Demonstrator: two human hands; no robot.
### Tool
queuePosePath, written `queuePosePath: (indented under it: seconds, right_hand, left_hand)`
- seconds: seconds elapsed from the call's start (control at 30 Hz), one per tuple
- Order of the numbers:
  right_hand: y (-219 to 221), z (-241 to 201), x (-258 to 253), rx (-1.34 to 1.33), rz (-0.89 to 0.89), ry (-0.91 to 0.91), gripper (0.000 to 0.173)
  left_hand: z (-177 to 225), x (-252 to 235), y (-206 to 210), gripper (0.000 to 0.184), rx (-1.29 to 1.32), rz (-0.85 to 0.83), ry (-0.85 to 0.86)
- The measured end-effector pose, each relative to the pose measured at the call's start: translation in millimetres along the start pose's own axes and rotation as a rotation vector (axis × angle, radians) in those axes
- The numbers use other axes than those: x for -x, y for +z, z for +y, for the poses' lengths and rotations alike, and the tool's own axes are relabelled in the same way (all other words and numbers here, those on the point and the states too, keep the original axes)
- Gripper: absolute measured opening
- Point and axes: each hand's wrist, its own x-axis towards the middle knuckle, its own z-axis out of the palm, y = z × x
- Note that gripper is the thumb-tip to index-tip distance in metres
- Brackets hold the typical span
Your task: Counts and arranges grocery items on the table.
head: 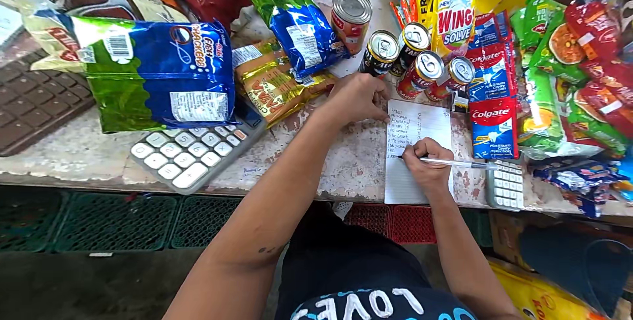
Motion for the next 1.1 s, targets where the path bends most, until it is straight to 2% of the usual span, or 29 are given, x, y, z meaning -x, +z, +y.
queuePosePath:
  seconds: [0.67,0.9,0.97,1.07,1.1]
  right_hand:
    - [1,3,2,-0.005,0.033,-0.002,0.033]
    - [-10,-5,-3,-0.076,0.031,0.137,0.029]
    - [-11,1,-1,-0.057,0.015,0.123,0.029]
    - [-14,33,8,-0.044,-0.003,0.033,0.029]
    - [-13,29,7,-0.035,-0.003,0.036,0.030]
  left_hand:
    - [-1,-1,1,0.040,-0.004,0.010,0.010]
    - [0,0,0,0.040,0.003,0.015,0.013]
    - [1,0,0,0.039,0.004,0.008,0.001]
    - [-1,0,2,0.038,0.007,0.015,0.018]
    - [-1,1,2,0.038,0.011,0.016,0.022]
